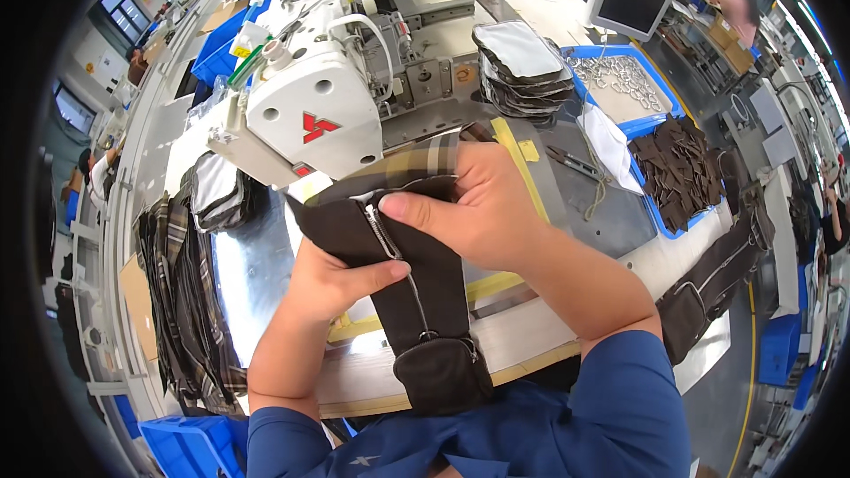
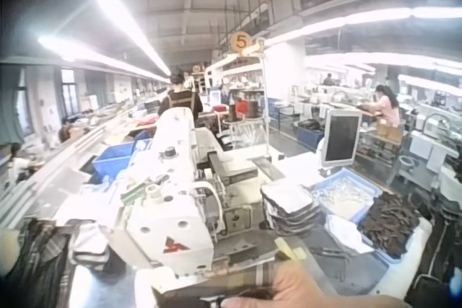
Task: The person aligns a zipper onto a plaid fabric pouch and sews it using an industrial sewing machine. They repeat this process for a second pouch, guiding the fabric under the needle and securing the zipper attachment.
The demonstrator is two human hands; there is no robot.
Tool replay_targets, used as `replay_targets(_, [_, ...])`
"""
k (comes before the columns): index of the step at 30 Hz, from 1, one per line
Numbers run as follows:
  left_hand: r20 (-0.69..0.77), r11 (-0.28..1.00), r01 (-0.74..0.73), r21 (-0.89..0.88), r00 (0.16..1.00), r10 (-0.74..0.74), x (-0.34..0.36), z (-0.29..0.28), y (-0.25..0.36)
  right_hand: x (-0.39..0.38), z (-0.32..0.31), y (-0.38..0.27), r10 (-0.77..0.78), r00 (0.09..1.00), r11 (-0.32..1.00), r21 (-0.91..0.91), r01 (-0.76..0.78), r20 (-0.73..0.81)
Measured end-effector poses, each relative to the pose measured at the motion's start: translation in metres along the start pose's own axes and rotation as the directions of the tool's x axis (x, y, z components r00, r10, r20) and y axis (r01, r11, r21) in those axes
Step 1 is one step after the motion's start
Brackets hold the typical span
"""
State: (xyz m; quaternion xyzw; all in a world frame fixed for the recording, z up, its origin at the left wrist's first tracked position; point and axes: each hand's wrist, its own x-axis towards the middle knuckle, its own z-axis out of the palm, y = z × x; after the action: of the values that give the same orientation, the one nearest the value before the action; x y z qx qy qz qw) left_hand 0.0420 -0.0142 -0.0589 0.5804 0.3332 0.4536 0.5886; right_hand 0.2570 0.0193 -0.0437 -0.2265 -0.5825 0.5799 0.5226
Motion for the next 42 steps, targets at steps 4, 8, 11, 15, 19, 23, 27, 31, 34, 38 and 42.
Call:
replay_targets(4, [-0.094,0.999,0.009,0.051,0.996,-0.004,-0.007,0.003,0.005,0.0,-0.017,-0.01,0.013,0.978,0.939,-0.34,0.06,0.21])
replay_targets(8, [-0.006,0.908,-0.248,0.339,0.964,0.266,-0.013,-0.004,-0.005,-0.003,-0.014,-0.032,0.178,0.924,0.982,-0.005,-0.187,0.337])
replay_targets(11, [0.117,0.793,-0.394,0.465,0.915,0.386,-0.015,-0.004,-0.009,-0.007,-0.015,-0.033,0.102,0.921,0.995,-0.043,-0.093,0.376])
replay_targets(15, [0.261,0.683,-0.5,0.533,0.865,0.429,-0.02,-0.007,-0.008,-0.014,-0.011,-0.041,0.254,0.922,0.948,-0.263,-0.177,0.293])
replay_targets(19, [0.321,0.573,-0.574,0.586,0.813,0.486,-0.019,-0.003,-0.009,-0.015,-0.008,-0.041,0.384,0.904,0.92,-0.158,-0.358,0.19])
replay_targets(23, [0.365,0.449,-0.603,0.66,0.779,0.509,-0.022,-0.002,0.002,-0.01,-0.005,-0.036,0.403,0.893,0.912,-0.012,-0.409,0.201])
replay_targets(27, [0.24,0.463,-0.492,0.737,0.831,0.501,-0.031,0.001,0.005,-0.007,-0.008,-0.024,0.469,0.85,0.883,-0.119,-0.454,0.24])
replay_targets(31, [0.11,0.311,-0.519,0.797,0.63,0.769,-0.035,0.001,-0.005,-0.005,-0.004,-0.022,0.345,0.906,0.937,-0.148,-0.317,0.245])
replay_targets(34, [0.344,-0.036,-0.494,0.869,0.55,0.761,-0.038,0.007,0.01,-0.004,-0.004,-0.022,0.282,0.917,0.929,-0.32,-0.187,0.283])
replay_targets(38, [0.494,-0.159,-0.511,0.845,0.63,0.6,-0.048,0.008,0.015,-0.006,-0.001,-0.025,0.375,0.902,0.886,-0.369,-0.281,0.214])
replay_targets(42, [0.515,-0.227,-0.497,0.837,0.577,0.634,-0.044,0.008,0.012,-0.009,-0.003,-0.019,0.177,0.942,0.93,-0.363,-0.065,0.284])
